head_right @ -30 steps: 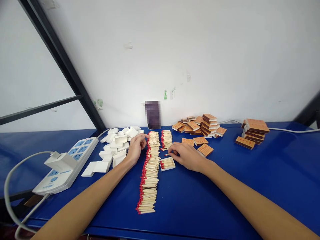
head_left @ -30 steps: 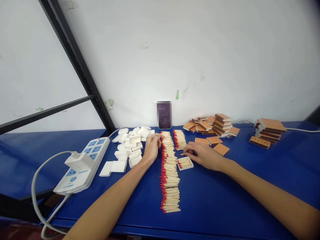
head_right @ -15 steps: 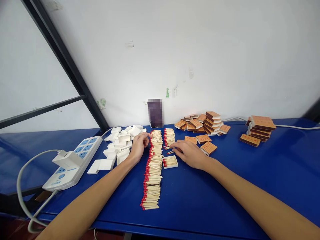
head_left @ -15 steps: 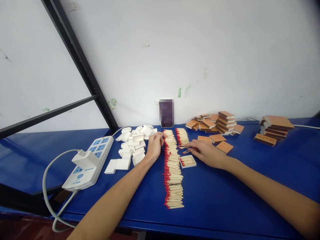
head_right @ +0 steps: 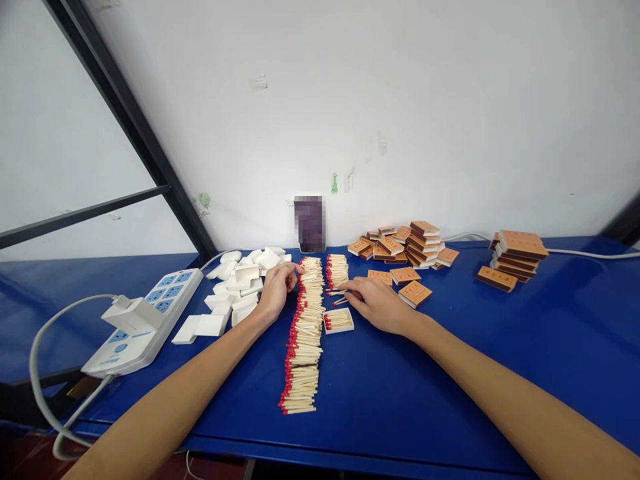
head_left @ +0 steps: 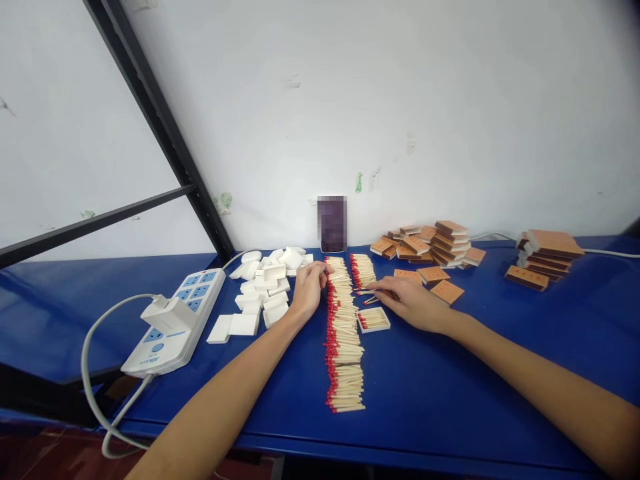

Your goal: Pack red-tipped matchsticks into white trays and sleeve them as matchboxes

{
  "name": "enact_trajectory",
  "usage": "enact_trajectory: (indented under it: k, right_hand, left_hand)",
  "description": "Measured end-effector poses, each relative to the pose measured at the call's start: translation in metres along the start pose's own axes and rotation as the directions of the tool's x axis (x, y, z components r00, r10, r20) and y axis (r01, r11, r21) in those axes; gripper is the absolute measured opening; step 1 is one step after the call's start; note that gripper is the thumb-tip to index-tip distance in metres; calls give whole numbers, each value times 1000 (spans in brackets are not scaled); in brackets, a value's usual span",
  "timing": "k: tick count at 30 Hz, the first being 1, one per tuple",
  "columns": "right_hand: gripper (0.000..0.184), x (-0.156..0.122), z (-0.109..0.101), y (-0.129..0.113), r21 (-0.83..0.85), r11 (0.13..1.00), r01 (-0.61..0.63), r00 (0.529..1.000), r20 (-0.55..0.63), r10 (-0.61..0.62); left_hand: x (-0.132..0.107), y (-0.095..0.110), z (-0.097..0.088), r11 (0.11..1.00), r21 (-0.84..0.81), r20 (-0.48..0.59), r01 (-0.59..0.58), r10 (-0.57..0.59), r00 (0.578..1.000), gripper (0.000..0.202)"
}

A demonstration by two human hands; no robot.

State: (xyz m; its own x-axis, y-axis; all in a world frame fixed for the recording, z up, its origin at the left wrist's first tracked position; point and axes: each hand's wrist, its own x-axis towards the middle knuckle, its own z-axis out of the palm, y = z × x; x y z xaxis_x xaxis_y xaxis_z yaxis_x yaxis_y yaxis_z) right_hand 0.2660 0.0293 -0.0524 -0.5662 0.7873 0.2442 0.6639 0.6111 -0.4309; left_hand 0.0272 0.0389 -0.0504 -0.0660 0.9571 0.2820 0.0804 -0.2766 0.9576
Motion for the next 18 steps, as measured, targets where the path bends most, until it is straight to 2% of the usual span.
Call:
enact_trajectory:
  k: [18]
  right_hand:
    - [35,0,-3,-3,24,1000,-11,1000,5,11]
  left_hand:
    - [1,-2,-1,1000,-7,10,9,-9,1000,26]
